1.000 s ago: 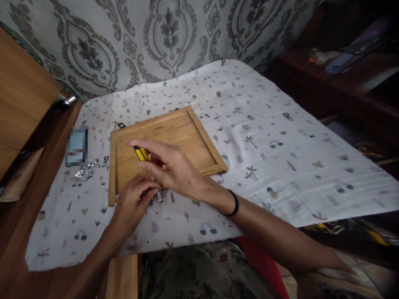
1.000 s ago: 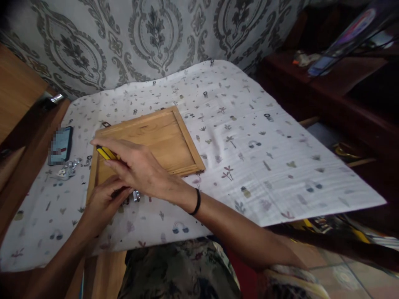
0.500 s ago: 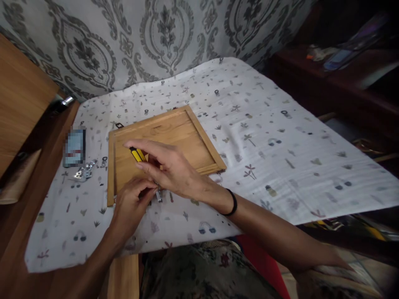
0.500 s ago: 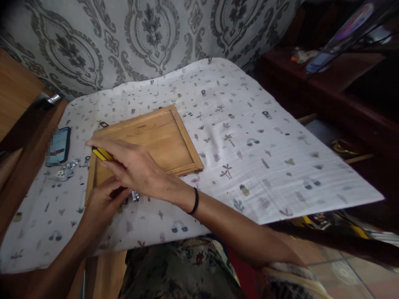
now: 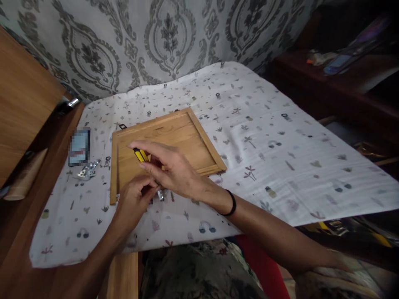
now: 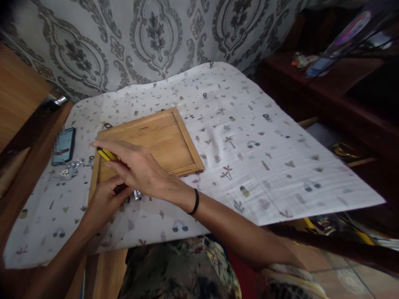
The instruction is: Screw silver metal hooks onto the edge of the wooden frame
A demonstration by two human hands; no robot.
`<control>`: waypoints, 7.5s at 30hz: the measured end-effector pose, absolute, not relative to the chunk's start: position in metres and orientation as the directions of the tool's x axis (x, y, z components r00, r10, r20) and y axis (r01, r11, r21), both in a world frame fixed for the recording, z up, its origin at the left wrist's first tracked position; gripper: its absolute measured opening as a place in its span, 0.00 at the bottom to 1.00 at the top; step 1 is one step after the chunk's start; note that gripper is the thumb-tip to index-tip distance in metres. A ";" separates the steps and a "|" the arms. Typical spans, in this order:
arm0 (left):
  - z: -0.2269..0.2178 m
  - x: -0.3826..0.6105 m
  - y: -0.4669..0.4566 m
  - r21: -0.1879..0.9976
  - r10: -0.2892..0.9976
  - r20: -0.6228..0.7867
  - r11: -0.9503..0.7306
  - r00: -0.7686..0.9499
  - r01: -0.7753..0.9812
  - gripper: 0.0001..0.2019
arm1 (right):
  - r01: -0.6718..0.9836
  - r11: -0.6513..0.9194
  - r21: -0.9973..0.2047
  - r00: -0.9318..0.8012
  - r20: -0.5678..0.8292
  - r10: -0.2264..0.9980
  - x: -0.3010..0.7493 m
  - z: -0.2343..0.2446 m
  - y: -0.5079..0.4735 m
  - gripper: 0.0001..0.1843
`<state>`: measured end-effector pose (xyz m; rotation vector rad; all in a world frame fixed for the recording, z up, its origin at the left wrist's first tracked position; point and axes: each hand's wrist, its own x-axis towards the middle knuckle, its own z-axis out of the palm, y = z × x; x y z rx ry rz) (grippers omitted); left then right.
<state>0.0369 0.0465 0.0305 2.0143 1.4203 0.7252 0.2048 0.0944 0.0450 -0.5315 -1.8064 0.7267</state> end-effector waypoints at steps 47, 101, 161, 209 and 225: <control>0.025 0.041 0.014 -0.013 0.688 0.475 -0.618 0.548 0.786 0.07 | 0.037 0.688 -0.725 -0.343 0.638 0.690 0.209 0.050 0.084 0.20; 0.011 0.038 0.002 -0.158 0.548 0.556 -0.669 0.625 0.727 0.10 | 0.001 0.640 -0.768 -0.361 0.597 0.717 0.211 0.051 0.083 0.19; 0.012 0.044 0.005 -0.163 0.500 0.584 -0.699 0.639 0.696 0.08 | 0.026 0.583 -0.812 -0.368 0.534 0.761 0.214 0.060 0.077 0.19; 0.008 0.042 0.004 -0.064 0.536 0.595 -0.711 0.599 0.700 0.06 | -0.112 0.353 -0.929 -0.395 0.367 0.842 0.216 0.072 0.079 0.11; 0.006 0.041 0.004 -0.043 0.540 0.597 -0.717 0.593 0.695 0.05 | -0.120 0.298 -0.947 -0.414 0.320 0.852 0.215 0.079 0.082 0.13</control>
